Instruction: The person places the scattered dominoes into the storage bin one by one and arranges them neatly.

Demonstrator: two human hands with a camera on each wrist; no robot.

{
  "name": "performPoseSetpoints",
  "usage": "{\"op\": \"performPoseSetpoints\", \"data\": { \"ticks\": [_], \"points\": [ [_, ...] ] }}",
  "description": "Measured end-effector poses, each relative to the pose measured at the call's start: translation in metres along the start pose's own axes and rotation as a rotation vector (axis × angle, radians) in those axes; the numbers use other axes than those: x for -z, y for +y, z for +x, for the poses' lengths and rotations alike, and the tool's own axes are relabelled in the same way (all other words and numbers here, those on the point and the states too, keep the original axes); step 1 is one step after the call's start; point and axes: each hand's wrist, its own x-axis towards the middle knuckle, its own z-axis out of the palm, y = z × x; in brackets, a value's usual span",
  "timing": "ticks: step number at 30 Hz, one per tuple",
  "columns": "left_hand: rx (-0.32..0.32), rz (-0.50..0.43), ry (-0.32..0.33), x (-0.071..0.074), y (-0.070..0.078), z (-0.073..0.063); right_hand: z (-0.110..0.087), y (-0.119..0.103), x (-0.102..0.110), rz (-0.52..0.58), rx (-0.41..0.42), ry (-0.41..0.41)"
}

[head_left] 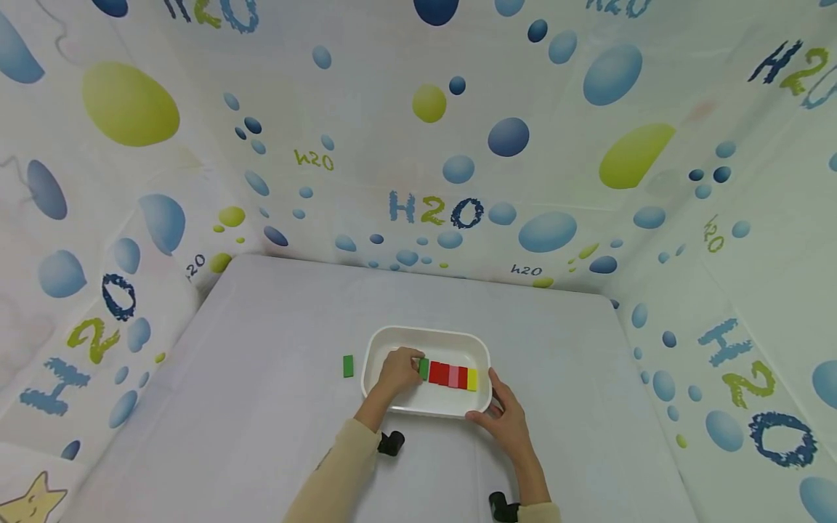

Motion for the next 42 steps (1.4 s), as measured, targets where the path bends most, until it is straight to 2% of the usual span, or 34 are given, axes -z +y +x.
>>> {"op": "performPoseSetpoints", "data": {
  "ticks": [13,20,27,30,34,38,40,42],
  "points": [
    [-0.005,0.062,-0.02,-0.001,0.002,-0.001,0.001,0.002,-0.001,-0.008,-0.026,-0.002],
    [0.018,0.084,-0.033,-0.001,0.003,-0.005,0.001,0.003,-0.001,0.001,-0.035,-0.013],
    [-0.053,0.118,0.022,0.004,0.006,-0.011,0.001,0.002,-0.001,-0.011,-0.039,-0.004],
    [-0.095,0.09,0.051,0.009,0.01,-0.014,0.0,0.002,-0.001,-0.018,-0.041,-0.001],
    [-0.221,0.004,0.157,0.022,0.013,-0.021,0.0,0.003,-0.002,-0.019,-0.014,-0.001],
    [-0.403,-0.111,0.384,0.047,0.007,-0.029,0.001,0.004,-0.002,-0.014,-0.013,-0.001],
    [-0.459,-0.169,0.508,0.062,0.0,-0.032,0.001,0.003,-0.002,-0.013,-0.021,0.001],
    [-0.476,-0.217,0.612,0.078,-0.01,-0.036,0.0,0.002,-0.001,-0.018,-0.027,0.002]
  ]
}}
